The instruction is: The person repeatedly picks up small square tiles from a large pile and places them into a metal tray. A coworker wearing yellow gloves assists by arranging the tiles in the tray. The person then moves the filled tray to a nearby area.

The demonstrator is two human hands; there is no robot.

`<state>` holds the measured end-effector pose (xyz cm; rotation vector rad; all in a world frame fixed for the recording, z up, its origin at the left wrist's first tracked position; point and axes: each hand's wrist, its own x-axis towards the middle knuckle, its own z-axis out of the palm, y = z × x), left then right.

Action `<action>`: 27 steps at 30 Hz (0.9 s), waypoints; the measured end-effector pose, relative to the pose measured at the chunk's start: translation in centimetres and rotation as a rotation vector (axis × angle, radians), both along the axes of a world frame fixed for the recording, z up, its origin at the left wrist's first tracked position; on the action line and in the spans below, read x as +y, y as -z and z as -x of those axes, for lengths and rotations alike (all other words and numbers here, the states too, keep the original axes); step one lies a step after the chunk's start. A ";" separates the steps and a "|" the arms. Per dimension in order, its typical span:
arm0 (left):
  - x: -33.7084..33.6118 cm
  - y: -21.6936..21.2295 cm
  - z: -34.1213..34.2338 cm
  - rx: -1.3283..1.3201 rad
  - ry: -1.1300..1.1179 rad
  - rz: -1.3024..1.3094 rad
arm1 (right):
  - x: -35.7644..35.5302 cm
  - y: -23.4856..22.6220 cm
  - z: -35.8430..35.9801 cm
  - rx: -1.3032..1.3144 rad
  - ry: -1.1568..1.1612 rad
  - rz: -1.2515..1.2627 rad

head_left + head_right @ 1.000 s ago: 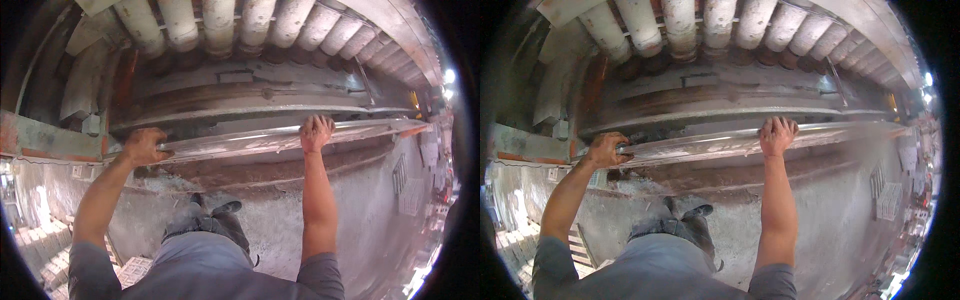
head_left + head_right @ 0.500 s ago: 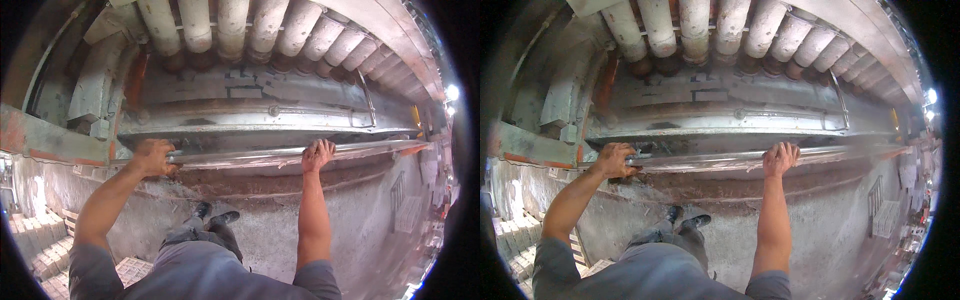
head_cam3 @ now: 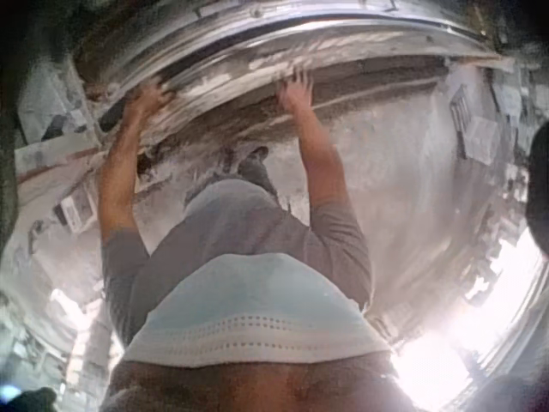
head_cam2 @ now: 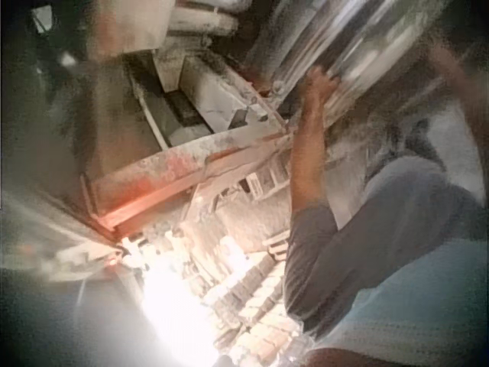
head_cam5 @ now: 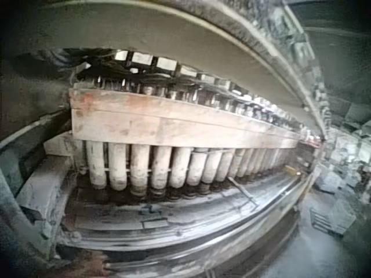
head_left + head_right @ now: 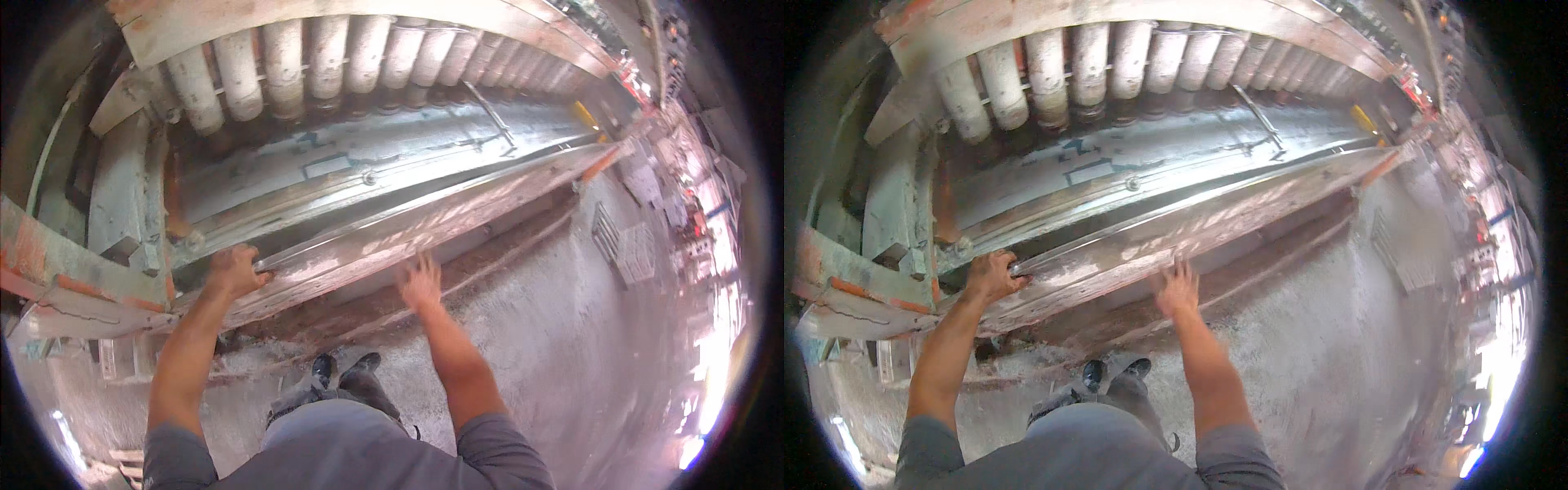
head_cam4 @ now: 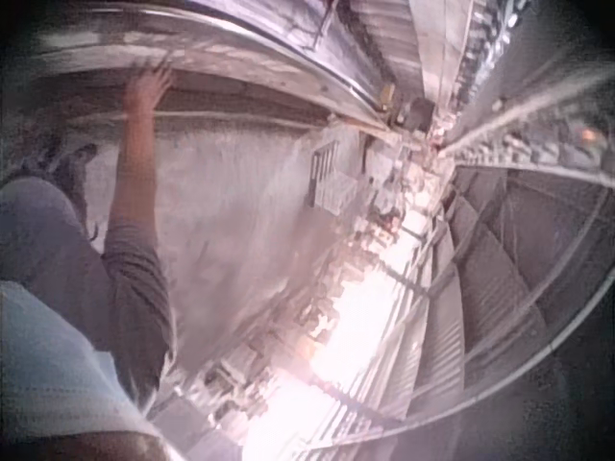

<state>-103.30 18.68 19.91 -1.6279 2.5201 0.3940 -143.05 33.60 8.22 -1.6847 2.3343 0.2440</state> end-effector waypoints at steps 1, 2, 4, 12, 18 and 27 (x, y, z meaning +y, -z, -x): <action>0.0 -0.1 0.8 -0.007 0.002 -0.009 | 4.9 3.4 -0.1 -0.169 0.137 0.115; 0.4 -0.1 0.6 -0.023 -0.003 -0.004 | 9.4 5.3 -1.3 -0.298 0.264 0.116; 1.0 0.0 0.3 -0.034 0.003 0.037 | 21.4 10.7 -2.5 -0.451 0.554 -0.002; 7.5 5.7 1.4 0.248 -0.148 0.601 | 62.9 12.0 -6.6 -0.376 1.359 -0.618; 7.1 6.0 9.6 0.176 -0.112 0.601 | 60.5 13.5 -3.4 -0.437 1.731 -0.361; 4.9 6.0 34.0 -0.071 -0.210 0.427 | 59.4 11.0 17.8 -0.098 1.955 0.246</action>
